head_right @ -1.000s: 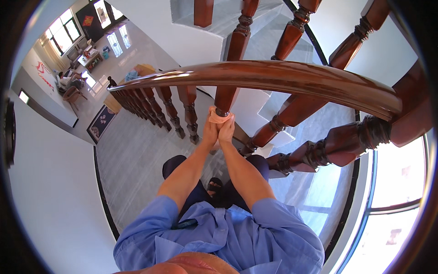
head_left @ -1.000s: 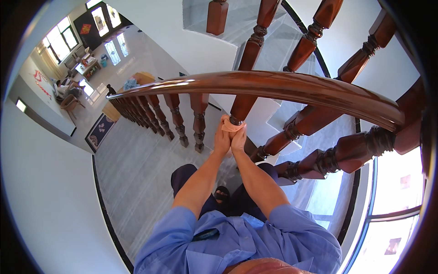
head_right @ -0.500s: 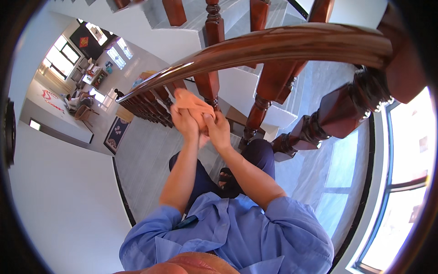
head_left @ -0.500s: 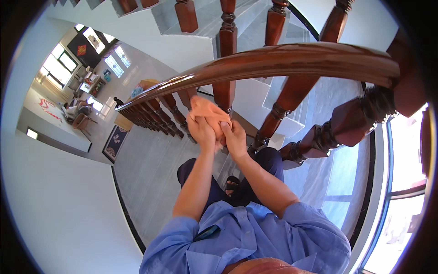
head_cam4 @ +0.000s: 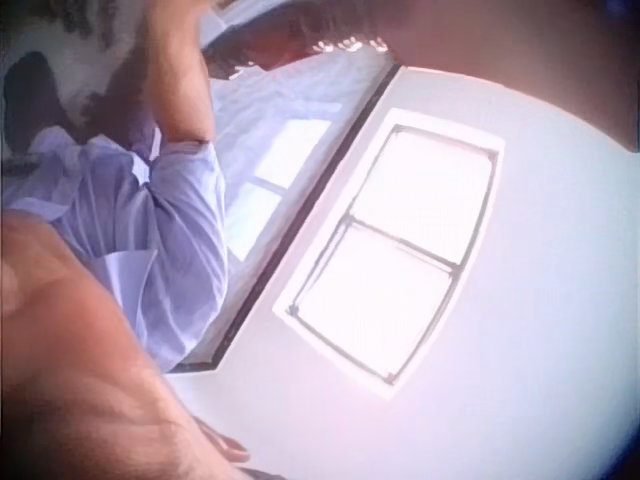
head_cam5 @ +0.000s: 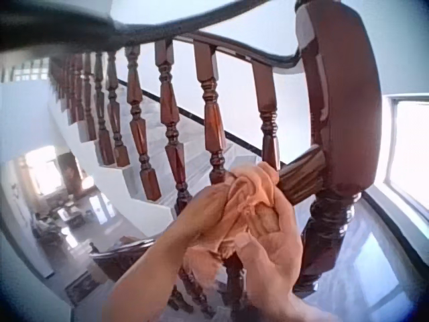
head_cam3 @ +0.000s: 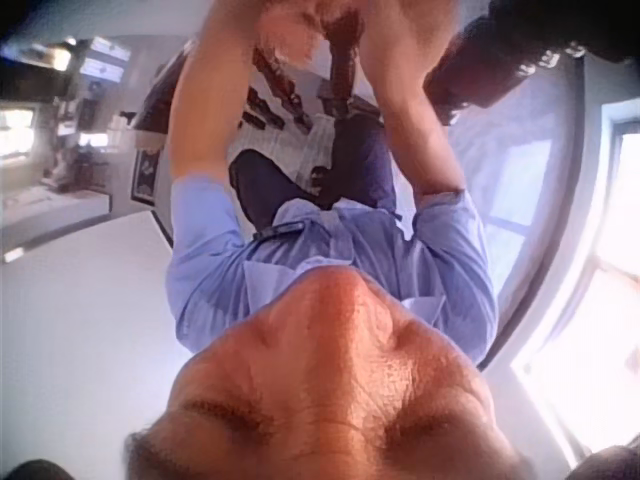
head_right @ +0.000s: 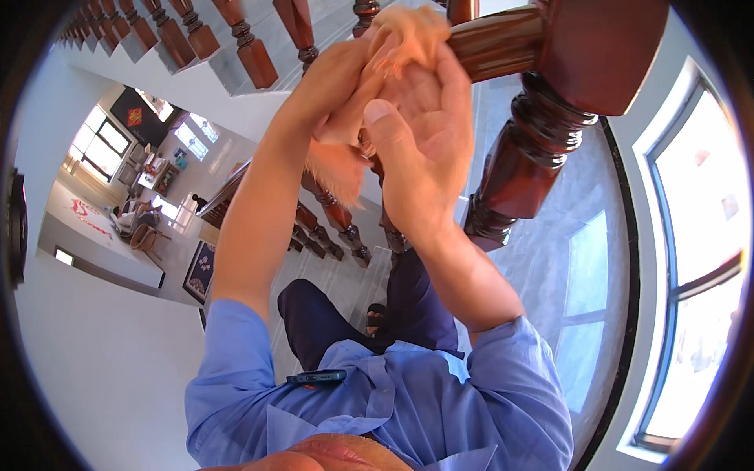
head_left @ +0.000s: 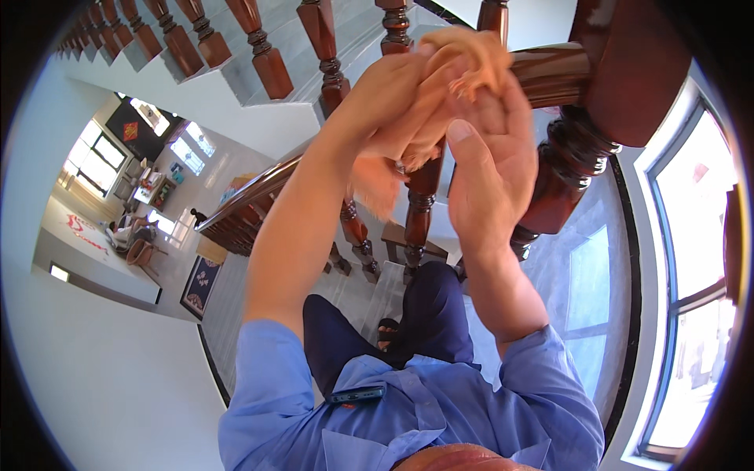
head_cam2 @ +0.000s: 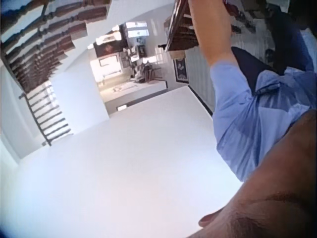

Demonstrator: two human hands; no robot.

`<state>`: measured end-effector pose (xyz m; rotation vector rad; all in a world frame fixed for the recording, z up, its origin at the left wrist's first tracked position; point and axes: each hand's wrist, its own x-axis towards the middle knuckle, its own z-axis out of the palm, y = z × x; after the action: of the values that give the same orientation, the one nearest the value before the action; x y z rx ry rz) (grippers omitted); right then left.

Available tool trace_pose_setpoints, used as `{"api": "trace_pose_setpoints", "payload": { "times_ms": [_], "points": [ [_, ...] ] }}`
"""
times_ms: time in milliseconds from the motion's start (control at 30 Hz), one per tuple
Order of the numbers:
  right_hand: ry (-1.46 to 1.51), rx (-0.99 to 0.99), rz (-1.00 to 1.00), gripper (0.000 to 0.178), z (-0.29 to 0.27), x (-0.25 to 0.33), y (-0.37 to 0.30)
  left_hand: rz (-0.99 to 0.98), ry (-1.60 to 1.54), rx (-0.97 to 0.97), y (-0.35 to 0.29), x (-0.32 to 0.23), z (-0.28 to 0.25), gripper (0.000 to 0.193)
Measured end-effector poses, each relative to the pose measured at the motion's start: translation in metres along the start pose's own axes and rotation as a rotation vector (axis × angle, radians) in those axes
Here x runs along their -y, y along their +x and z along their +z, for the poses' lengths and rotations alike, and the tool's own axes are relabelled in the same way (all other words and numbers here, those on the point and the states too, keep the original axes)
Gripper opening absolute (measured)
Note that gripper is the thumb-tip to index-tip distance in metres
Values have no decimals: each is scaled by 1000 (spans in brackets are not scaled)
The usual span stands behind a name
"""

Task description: The person sits on a staircase and wipes the wooden handrail and balusters with a peach-colored cloth. They move along the railing, cleaning different sections by wrapping the cloth around the wood and rubbing it.

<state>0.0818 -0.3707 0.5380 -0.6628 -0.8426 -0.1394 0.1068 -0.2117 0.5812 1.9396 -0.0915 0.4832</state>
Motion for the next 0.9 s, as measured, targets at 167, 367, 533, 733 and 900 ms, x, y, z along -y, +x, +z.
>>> {"api": "trace_pose_setpoints", "payload": {
  "times_ms": [167,367,533,733,900],
  "points": [
    [-658,6,-552,75,-8,29,37,495,285,116,43,-50,50,35],
    [-1505,126,-616,77,-14,41,47,700,507,163,79,-59,68,30],
    [-1649,242,-852,75,-12,4,41,524,260,163,49,-31,36,32],
    [-1600,540,-693,72,14,-58,20,930,66,-19,15,62,-40,22],
    [-1657,727,-599,61,60,-147,-21,878,108,-59,7,183,-107,22]
  ]
}}
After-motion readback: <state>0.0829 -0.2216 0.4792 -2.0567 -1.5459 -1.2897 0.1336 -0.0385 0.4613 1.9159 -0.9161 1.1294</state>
